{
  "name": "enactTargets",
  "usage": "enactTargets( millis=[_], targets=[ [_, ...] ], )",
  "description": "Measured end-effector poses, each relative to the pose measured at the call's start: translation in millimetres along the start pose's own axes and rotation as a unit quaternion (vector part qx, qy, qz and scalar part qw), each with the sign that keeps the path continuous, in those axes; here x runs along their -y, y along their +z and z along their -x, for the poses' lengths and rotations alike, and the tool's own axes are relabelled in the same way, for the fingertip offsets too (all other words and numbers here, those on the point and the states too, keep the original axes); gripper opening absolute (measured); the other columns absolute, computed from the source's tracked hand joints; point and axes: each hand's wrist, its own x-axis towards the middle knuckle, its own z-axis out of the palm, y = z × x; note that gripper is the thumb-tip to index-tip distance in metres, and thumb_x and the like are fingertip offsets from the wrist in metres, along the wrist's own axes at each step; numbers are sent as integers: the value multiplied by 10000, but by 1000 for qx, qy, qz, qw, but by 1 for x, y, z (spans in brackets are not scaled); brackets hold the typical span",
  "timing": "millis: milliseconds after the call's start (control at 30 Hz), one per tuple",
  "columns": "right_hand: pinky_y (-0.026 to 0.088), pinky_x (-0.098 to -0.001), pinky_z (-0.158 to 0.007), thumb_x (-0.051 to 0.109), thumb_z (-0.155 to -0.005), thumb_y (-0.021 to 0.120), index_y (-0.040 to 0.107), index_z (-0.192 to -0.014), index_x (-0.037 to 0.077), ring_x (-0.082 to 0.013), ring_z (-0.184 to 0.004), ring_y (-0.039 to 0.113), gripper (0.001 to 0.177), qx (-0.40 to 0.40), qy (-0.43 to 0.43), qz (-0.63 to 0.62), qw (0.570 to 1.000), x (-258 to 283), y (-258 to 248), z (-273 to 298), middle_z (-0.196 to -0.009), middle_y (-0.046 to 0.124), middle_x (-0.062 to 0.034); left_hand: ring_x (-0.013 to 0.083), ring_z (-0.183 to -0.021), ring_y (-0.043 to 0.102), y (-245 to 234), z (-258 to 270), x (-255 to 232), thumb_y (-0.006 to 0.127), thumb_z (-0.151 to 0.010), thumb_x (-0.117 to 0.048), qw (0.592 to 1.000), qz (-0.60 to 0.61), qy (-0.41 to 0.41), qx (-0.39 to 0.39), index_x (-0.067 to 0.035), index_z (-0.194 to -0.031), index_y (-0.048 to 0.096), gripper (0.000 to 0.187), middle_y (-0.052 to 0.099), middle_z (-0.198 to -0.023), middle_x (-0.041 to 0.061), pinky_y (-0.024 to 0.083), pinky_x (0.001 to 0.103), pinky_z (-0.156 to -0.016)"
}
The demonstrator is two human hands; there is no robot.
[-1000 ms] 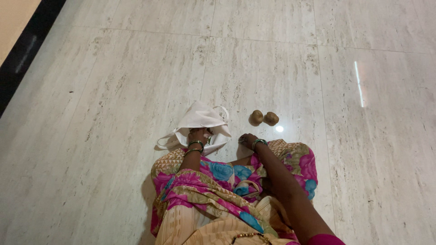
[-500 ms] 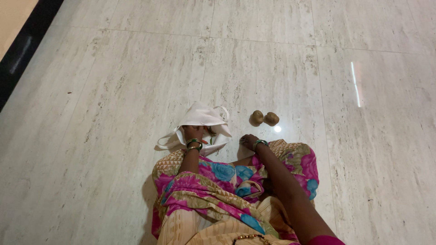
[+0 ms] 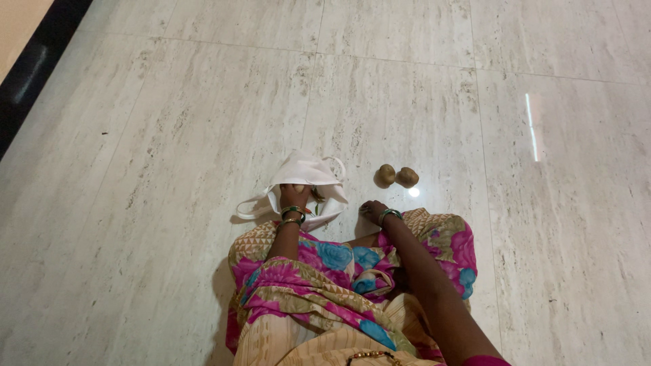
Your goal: The person sits on the floor and peels potatoes one by one using a peeler. The peeled potatoes are placed on the floor, and the peels are collected in a white cloth bag.
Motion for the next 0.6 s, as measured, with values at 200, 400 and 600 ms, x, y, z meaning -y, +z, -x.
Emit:
enactTargets(
  millis=[200, 400, 600],
  targets=[
    [591, -396, -906, 288, -859, 719, 746, -1170, 139, -317, -1030, 744, 346, -9, -13, -4, 1000, -6, 4, -4, -1101, 771, -151, 403, -1044, 665, 6, 21, -5, 746, -859, -500, 988, 56, 143, 11, -92, -1214, 636, 551, 698, -1159, 189, 531, 491, -866],
    [574, -416, -934, 325, -891, 704, 742, -1199, 148, -349, -1059, 714, 357, -26, -27, 27, 999, -7, 3, -8, -1135, 750, -164, 151, -617, 545, 27, 66, -19, 661, -1052, -384, 907, 385, -4, 169, -73, -1101, 626, 316, 593, -830, 90, 460, 314, -536],
    [573, -384, -945, 284, -883, 713, 708, -1231, 140, -286, -1079, 726, 376, -85, -52, -64, 993, -8, -2, -8, -1180, 750, -129, 217, -608, 664, 77, 164, -31, 537, -1026, -329, 738, 488, -190, 425, -125, -1254, 545, 306, 674, -908, 138, 521, 322, -519]
  ],
)
